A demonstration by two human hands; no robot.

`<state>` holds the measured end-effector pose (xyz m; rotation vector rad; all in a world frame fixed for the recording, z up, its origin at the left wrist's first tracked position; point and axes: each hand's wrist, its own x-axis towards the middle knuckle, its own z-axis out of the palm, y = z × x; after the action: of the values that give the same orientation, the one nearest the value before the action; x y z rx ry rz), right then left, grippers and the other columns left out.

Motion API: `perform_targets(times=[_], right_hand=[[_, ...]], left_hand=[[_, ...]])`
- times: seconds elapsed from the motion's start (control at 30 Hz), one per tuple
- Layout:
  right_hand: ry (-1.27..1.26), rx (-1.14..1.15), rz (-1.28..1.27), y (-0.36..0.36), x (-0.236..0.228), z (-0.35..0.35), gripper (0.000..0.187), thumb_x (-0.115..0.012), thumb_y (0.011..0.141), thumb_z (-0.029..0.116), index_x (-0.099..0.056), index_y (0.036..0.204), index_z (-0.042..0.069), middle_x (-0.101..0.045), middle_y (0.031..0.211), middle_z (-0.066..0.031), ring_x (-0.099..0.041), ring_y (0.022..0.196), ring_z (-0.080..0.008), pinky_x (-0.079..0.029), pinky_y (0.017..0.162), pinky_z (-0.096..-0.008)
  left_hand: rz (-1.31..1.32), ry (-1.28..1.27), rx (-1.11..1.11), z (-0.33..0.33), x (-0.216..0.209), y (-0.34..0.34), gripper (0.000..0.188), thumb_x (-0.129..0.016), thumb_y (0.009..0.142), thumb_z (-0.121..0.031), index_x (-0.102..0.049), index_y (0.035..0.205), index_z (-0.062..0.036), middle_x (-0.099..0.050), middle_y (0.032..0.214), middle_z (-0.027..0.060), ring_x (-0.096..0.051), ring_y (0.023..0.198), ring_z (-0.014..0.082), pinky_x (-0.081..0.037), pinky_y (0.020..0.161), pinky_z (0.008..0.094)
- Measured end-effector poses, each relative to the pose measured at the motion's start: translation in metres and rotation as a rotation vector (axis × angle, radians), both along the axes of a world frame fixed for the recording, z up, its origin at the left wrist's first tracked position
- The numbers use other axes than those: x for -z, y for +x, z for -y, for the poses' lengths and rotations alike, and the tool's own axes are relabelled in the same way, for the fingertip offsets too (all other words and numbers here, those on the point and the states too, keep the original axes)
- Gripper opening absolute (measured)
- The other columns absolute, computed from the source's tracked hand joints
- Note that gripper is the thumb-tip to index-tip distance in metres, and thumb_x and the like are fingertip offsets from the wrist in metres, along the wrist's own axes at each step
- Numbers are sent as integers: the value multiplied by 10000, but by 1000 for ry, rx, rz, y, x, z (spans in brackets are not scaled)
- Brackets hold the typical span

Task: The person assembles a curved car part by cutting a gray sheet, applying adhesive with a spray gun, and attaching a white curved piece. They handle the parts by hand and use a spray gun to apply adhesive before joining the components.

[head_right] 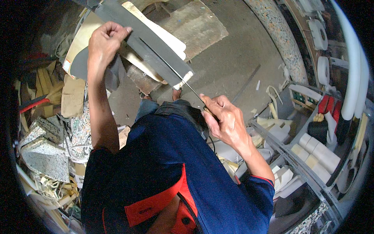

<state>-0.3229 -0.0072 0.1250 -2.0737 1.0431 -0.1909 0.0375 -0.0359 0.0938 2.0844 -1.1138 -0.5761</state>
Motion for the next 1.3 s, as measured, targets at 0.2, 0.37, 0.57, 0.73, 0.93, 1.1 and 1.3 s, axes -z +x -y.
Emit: perform_targets(times=[0.2,0.37,0.57,0.73,0.93,1.1,1.3], right_hand=[[9,34,-12,-34,11,-16,410,-697,865,98,-678,1272,62,-650,880,-144,-646,760,-286,-520,683,-367],[50,46,35,-70,7,-25,408,-709,822,33,-693,1230,21,-665,846,-135,-633,750,-244,-505,674,-351],[14,277,152,-101,-14,-16,390,-709,782,-30,-700,1171,-21,-654,820,-102,-599,726,-194,-474,664,-320],[43,303,162,-92,3,-12,399,-722,791,-5,-688,1188,-21,-648,849,-105,-605,731,-183,-470,672,-295],[78,317,159,-88,23,2,390,-711,802,12,-679,1189,-28,-649,857,-113,-615,742,-185,-482,684,-301],[111,333,216,-82,32,14,368,-691,848,31,-660,1206,-49,-638,857,-104,-609,692,-156,-480,640,-289],[169,364,219,-73,36,25,365,-685,872,32,-648,1224,-60,-640,893,-92,-612,690,-126,-487,616,-281]], left_hand=[[195,-157,193,-37,-4,-38,165,-769,806,-155,-717,904,-32,-660,759,87,-617,657,170,-495,622,309],[299,-256,415,-57,-2,-66,224,-761,804,-177,-701,1011,-116,-625,816,85,-677,697,268,-539,603,380],[478,-171,751,-51,-7,-72,338,-731,792,-222,-680,1115,-137,-557,855,78,-669,749,266,-537,651,401],[546,-158,824,-41,-13,-74,239,-685,795,-138,-639,1023,-84,-546,862,85,-669,790,287,-530,676,418],[592,-173,919,-30,-11,-72,154,-639,788,-44,-579,929,-52,-552,880,112,-667,806,298,-533,690,431],[514,-181,936,-27,-7,-64,110,-621,857,-60,-562,950,-56,-544,894,120,-649,799,319,-524,677,437],[241,-218,864,-28,-8,-65,72,-593,951,-92,-532,964,-56,-590,978,116,-632,847,335,-513,699,421]])
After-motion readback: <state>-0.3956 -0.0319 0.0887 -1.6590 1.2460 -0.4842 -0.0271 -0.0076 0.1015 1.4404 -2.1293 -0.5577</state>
